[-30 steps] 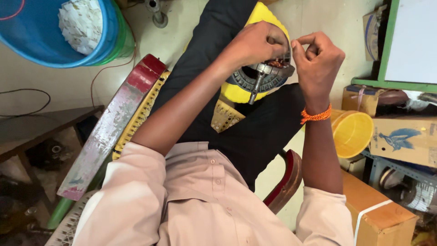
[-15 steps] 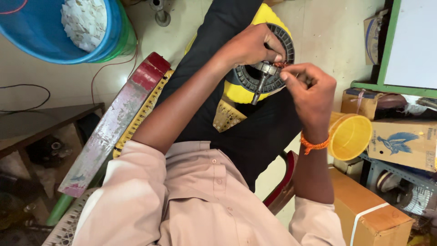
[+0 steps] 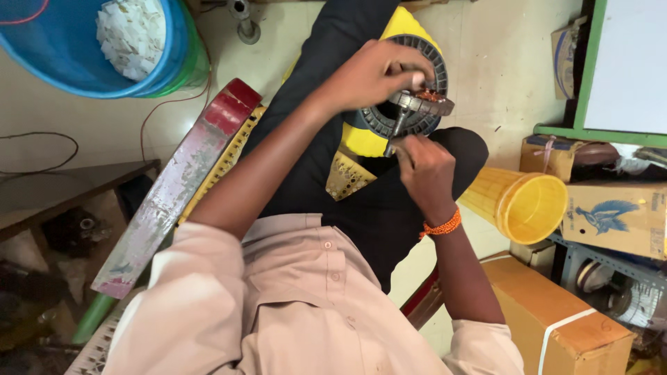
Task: The person works on a circular electrical component, likely a stator, by hand. They repeatedly insert small white insulating pieces into slots between copper windings, occasionally using a pen-like tool to adjust or mark the component.
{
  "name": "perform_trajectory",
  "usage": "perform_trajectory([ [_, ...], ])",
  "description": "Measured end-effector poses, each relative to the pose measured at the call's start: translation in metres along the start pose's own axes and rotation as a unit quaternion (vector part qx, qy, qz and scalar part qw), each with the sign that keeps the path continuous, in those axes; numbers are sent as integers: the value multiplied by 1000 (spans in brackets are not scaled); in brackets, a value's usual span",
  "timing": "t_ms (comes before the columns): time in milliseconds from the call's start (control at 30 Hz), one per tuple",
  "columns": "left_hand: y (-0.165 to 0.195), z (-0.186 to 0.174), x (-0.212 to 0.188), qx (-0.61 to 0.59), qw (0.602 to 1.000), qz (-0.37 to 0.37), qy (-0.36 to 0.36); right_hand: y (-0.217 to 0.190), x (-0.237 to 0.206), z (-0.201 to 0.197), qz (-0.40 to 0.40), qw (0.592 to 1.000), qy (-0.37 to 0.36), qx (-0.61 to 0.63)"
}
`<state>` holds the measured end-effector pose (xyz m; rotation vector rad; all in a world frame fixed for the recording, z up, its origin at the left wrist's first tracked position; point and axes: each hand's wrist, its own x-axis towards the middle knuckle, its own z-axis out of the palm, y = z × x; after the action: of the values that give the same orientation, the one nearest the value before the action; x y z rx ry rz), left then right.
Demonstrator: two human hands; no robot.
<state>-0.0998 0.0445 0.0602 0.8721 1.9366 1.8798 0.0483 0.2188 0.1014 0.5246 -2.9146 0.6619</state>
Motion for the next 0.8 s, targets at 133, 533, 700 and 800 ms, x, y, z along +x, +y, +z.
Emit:
perform_trajectory([
  [133,18,22,-39,160,975,118,97,7,-9,-3,-3,1000,6,-9],
  [533,-18,46,-42,233,942,180,162,21,-2,-54,120,978,147,81],
  [700,-14,51,-41,280,921,181,199,29,28,-51,106,980,146,85],
  [800,-12,55,-36,292,916,171,216,41,42,-46,82,982,146,88],
])
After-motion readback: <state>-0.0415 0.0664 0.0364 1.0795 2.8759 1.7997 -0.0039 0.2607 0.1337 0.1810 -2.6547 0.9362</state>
